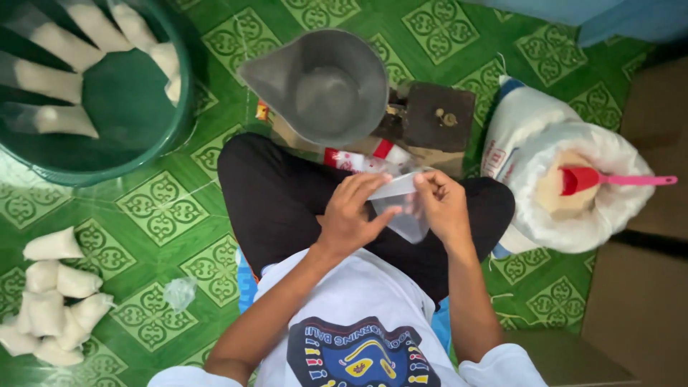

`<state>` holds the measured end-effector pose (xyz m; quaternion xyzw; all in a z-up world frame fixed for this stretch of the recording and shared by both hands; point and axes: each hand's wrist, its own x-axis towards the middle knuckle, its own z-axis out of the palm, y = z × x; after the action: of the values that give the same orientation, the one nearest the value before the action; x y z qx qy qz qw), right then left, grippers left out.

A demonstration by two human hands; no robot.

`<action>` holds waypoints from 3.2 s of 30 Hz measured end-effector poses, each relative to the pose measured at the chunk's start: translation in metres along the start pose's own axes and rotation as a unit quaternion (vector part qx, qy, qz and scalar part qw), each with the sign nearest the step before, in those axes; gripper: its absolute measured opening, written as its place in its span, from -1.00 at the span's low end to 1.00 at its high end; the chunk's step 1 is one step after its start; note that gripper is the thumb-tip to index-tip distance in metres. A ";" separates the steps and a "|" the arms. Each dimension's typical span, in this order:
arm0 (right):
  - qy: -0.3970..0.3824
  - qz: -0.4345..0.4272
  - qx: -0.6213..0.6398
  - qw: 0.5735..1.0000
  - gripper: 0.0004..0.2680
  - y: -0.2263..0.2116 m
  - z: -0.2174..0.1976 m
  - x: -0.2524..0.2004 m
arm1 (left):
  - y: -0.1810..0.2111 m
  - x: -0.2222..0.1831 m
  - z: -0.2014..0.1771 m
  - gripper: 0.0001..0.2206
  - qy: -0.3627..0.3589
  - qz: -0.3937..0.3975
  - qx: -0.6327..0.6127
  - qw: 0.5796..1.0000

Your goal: Packaging powder from a large sack into small plastic bags, weighing them on a scale, and sealing them.

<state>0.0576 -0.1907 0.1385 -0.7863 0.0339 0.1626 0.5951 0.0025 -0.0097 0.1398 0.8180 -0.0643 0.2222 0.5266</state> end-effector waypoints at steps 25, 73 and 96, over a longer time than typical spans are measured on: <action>-0.118 0.001 -0.103 0.988 -0.81 -0.052 0.025 0.032 | -0.025 0.030 -0.072 -0.91 -0.059 -0.304 -0.156 0.938; -0.037 -0.355 -0.306 0.883 -0.50 -0.090 0.079 -0.049 | 0.021 0.020 -0.050 -0.70 0.120 -0.261 -0.232 0.929; -0.034 -0.210 -0.135 0.968 -0.81 -0.098 0.090 -0.018 | 0.027 0.030 -0.072 -0.87 0.070 -0.320 -0.153 0.932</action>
<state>0.0451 -0.0794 0.2131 -0.8427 -0.1743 0.0633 0.5055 -0.0012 0.0466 0.2004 0.6871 0.2045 0.0857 0.6920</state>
